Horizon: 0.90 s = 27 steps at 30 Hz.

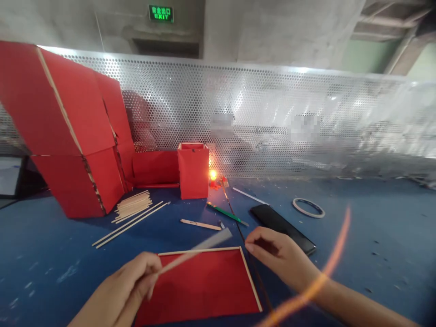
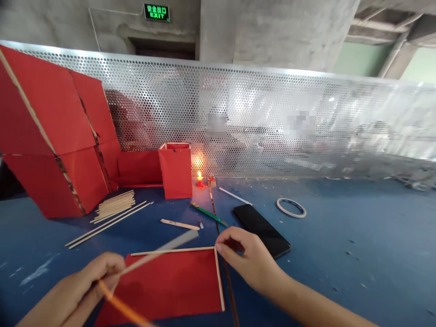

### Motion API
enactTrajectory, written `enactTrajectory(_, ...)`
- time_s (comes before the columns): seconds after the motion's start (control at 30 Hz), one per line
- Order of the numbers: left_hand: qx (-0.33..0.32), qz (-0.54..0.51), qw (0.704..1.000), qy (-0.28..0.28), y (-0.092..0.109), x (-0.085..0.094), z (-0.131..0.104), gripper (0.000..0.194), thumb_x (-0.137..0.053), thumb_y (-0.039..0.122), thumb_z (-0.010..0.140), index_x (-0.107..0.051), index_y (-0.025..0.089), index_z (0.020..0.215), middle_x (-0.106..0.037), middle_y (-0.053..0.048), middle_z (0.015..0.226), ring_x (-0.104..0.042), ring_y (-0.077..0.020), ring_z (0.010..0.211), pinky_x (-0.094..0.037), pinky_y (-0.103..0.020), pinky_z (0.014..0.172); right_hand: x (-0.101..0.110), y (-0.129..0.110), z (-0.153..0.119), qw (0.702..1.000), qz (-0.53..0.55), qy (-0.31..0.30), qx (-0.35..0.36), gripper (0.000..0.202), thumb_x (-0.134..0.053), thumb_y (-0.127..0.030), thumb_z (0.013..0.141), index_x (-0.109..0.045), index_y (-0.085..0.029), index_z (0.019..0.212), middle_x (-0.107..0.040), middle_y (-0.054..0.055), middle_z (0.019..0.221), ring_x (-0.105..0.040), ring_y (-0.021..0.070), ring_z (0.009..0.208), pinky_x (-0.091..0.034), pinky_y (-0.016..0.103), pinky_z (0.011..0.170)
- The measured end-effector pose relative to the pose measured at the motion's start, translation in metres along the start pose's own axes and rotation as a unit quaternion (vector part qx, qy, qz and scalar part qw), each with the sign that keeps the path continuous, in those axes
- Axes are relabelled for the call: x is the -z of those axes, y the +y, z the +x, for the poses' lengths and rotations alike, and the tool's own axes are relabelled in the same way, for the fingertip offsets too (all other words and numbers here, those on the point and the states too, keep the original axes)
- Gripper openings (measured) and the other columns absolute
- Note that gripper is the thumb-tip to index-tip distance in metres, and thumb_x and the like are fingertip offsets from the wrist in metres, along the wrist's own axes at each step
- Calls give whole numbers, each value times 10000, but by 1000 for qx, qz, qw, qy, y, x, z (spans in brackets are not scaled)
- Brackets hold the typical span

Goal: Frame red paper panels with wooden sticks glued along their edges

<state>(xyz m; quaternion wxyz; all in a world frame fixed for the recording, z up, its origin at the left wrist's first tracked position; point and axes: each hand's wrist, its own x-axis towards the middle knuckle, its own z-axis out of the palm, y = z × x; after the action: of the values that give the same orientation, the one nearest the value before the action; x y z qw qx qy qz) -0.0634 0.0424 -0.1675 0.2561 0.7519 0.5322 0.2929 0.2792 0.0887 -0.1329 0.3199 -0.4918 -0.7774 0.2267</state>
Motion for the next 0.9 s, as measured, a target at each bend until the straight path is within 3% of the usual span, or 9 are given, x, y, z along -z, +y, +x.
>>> enactTrajectory(0.1, 50, -119, 991, 40, 10, 13, 23, 371, -416, 582, 934, -600, 282, 1049, -696, 15, 760, -672, -224, 790, -502, -339, 803, -6, -7, 25, 998, -64, -8, -3, 156, -540, -209, 876, -666, -178, 789, -671, 28, 711, -605, 162, 663, -464, 274, 610)
enactTrajectory(0.23, 84, -310, 941, 108, 20, 17, 60, 353, -630, 537, 822, -554, 218, 952, -706, 4, 763, -605, -149, 569, -462, -274, 565, -20, -6, 54, 994, -104, -13, 14, 98, -617, -99, 798, -682, -161, 837, -680, 34, 770, -610, 150, 663, -472, 270, 632)
enactTrajectory(0.33, 87, -333, 931, 124, 21, 11, 81, 369, -650, 513, 810, -489, 220, 969, -723, 2, 802, -534, -92, 388, -359, -234, 433, -27, 0, 67, 991, -133, -8, 9, 163, -664, -36, 731, -688, -148, 847, -683, 47, 799, -623, 167, 697, -489, 292, 662)
enactTrajectory(0.4, 83, -344, 925, 136, 19, 6, 89, 388, -662, 505, 804, -477, 219, 991, -730, 3, 812, -539, -86, 372, -379, -235, 432, -28, 4, 72, 989, -146, -15, 7, 132, -678, -35, 741, -687, -146, 812, -681, 39, 795, -629, 167, 714, -504, 305, 680)
enactTrajectory(0.57, 79, -397, 902, 149, 15, -7, 98, 498, -729, 504, 749, -508, 211, 1086, -716, 21, 817, -670, -139, 524, -561, -319, 618, -27, 6, 75, 987, -159, -36, 9, 92, -685, -50, 791, -683, -142, 782, -677, 14, 785, -628, 138, 693, -529, 292, 669)
enactTrajectory(0.73, 85, -464, 871, 135, 9, -8, 100, 554, -773, 504, 714, -503, 215, 1102, -649, 63, 801, -762, -198, 706, -593, -349, 735, -31, 3, 76, 985, -172, -30, 8, 84, -692, -59, 762, -696, -142, 753, -675, 35, 782, -618, 146, 696, -526, 306, 681)
enactTrajectory(0.9, 100, -518, 839, 133, 5, -5, 97, 521, -827, 404, 679, -502, 227, 1045, -635, 79, 744, -774, -223, 792, -594, -348, 761, -33, 5, 78, 987, -159, -23, -16, 99, -679, -58, 783, -677, -147, 739, -672, 8, 761, -622, 139, 672, -520, 295, 665)
